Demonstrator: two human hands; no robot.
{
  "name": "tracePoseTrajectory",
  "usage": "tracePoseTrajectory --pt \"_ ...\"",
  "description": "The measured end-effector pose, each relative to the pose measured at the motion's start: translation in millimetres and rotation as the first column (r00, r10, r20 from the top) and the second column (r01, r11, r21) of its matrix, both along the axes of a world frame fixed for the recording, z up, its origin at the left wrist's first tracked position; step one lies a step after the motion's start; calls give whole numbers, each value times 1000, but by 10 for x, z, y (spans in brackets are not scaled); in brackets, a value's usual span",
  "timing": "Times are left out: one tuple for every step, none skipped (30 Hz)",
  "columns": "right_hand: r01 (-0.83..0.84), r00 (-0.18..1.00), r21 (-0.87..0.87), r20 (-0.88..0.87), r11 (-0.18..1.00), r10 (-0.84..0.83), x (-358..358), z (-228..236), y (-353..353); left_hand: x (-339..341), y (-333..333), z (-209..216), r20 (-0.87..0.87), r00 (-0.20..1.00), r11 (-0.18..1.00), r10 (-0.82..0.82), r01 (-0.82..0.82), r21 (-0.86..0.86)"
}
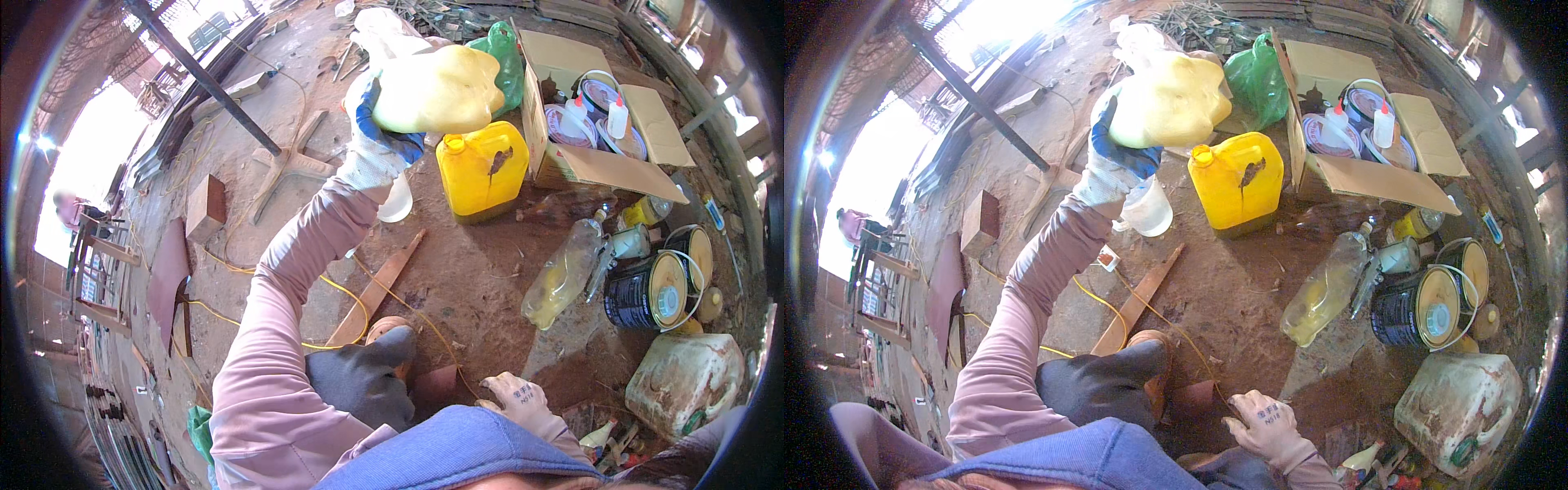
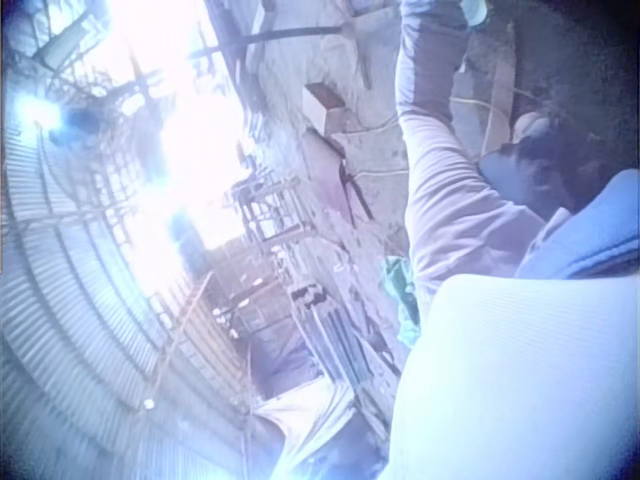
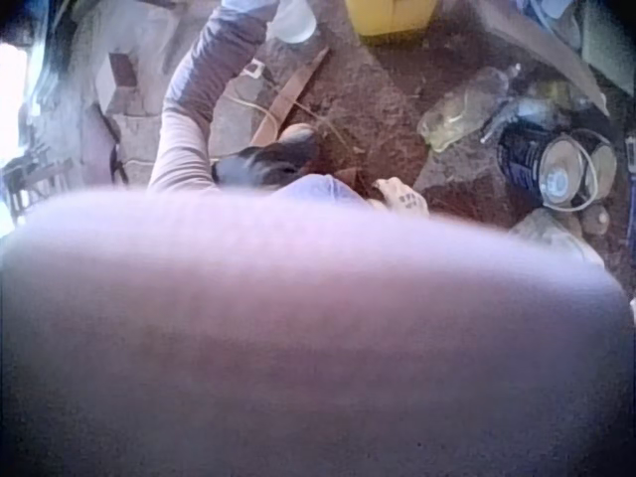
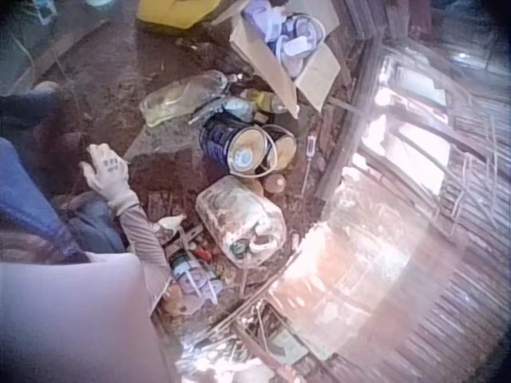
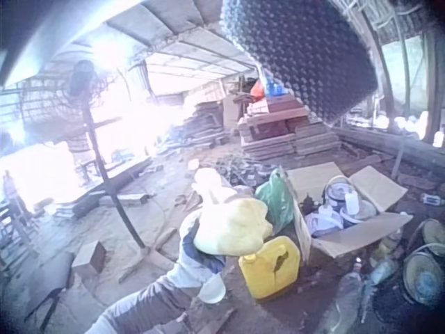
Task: The person pours a yellowish liquid from a plastic bottle into a yellow jerrycan, then pours a clear liquid from a pitcher into the same bottle. They shake the bottle to mix the contents and pour the mixture back into the jerrycan. The person repeats this process with a second plastic bottle.
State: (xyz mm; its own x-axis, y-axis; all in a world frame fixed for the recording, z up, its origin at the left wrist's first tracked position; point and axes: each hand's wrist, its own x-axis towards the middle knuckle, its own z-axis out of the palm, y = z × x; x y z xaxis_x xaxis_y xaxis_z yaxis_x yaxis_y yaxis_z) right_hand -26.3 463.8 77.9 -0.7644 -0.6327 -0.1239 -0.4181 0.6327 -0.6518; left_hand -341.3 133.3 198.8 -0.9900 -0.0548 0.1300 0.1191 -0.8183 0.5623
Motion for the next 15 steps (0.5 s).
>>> tracePoseTrajectory --pt "4 1000 -2 -11 1000 -4 6 4 -3 -5 5 -12 -9 1000 1000 8 -8 -10" --pt "8 1000 -5 -23 1000 -8 11 7 -4 -16 10 -35 -18 1000 1000 16 -16 -21" --pt "4 1000 1 -19 1000 -4 9 17 -2 -20 16 -45 -27 999 999 24 -25 -32" --pt "6 1000 4 -11 1000 -6 9 22 4 -16 22 -55 -77 997 994 8 -17 -112" --pt "8 1000 8 -3 1000 -8 9 22 11 7 1 -58 -128 992 982 -13 -11 -191" --pt "16 1000 1 -23 1000 -16 12 21 24 32 -24 -78 -174 984 966 -39 -8 -260" --pt "22 999 -14 -37 1000 -22 31 -11 46 101 -19 -61 -94 995 962 -45 18 -273" --pt "29 998 -28 -52 999 -31 47 -32 74 -9 -232 -162 -154 988 929 13 -69 -363" --pt "35 998 -19 -48 999 -36 46 -25 93 -124 -541 -259 -213 975 883 67 -157 -442" --pt "55 998 -20 -36 998 -56 38 -26 123 -126 -645 -57 -103 995 896 -10 -37 -443" --pt "70 997 -14 -29 997 -71 67 -29 159 -134 -765 156 2 996 902 -84 77 -424" --pt "64 998 -27 -27 998 -65 104 -73 149 -339 -1171 306 24 1000 850 20 -5 -526" --pt "33 999 -22 0 999 -33 139 -77 144 -523 -1456 341 40 992 787 120 -70 -614" --pt "30 999 -9 24 1000 -30 161 -82 151 -508 -1335 258 6 977 743 214 -159 -650" --pt "29 999 -1 28 1000 -28 139 -99 133 -449 -1346 106 33 991 807 131 -87 -584"
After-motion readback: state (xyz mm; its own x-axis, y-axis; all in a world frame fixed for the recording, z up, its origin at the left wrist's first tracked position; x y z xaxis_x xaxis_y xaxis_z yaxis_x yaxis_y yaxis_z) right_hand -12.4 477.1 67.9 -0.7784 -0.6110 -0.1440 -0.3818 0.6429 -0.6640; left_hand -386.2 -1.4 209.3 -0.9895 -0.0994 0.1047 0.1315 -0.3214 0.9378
